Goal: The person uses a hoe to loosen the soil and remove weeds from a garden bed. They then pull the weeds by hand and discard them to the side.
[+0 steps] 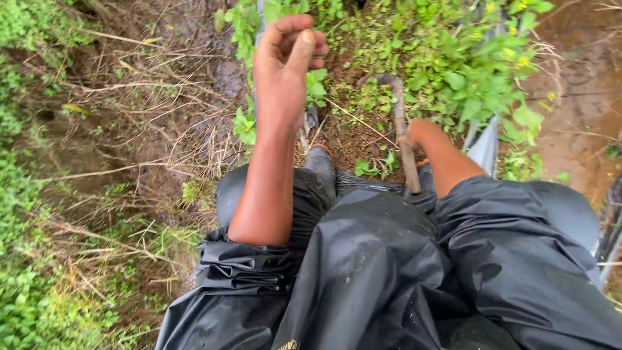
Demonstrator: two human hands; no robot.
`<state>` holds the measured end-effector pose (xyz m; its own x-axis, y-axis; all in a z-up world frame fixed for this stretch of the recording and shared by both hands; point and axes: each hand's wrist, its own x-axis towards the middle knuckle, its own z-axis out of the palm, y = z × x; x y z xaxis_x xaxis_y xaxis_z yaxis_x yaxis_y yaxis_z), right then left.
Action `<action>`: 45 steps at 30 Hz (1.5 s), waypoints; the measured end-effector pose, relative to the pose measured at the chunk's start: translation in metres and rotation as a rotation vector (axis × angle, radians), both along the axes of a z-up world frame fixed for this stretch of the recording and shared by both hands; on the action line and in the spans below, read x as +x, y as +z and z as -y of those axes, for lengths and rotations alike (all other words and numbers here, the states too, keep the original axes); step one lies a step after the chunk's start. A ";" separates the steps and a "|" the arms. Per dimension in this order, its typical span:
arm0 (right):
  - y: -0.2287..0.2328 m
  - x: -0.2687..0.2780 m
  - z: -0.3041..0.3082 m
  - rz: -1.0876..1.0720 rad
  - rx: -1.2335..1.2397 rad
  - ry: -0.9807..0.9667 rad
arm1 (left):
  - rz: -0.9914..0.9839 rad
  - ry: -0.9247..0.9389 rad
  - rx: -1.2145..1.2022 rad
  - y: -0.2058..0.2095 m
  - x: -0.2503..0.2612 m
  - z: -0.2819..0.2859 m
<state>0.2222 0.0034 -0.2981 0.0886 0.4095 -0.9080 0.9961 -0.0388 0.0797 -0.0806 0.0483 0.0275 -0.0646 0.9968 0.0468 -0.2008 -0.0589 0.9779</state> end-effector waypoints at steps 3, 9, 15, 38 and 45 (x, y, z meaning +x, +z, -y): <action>0.028 -0.021 0.037 -0.018 0.001 -0.279 | -0.023 -0.013 -0.035 -0.001 0.000 -0.002; -0.040 -0.006 0.057 -0.022 0.064 -0.341 | -0.063 -0.044 -0.026 -0.002 0.003 -0.006; 0.010 0.002 0.037 -0.149 0.233 -0.529 | -0.094 -0.048 -0.006 -0.014 0.014 -0.016; 0.252 -0.099 -0.005 -1.206 0.804 -0.391 | -0.576 -0.074 -0.176 -0.057 0.027 0.026; 0.172 -0.060 -0.019 -1.013 0.442 -0.655 | -0.867 -0.036 0.071 -0.022 0.005 0.034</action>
<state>0.1621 0.0221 -0.1261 -0.2601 0.8339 -0.4868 0.3891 -0.3709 -0.8432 -0.0755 0.0144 0.0055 0.0538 0.9905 0.1267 0.6098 -0.1331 0.7813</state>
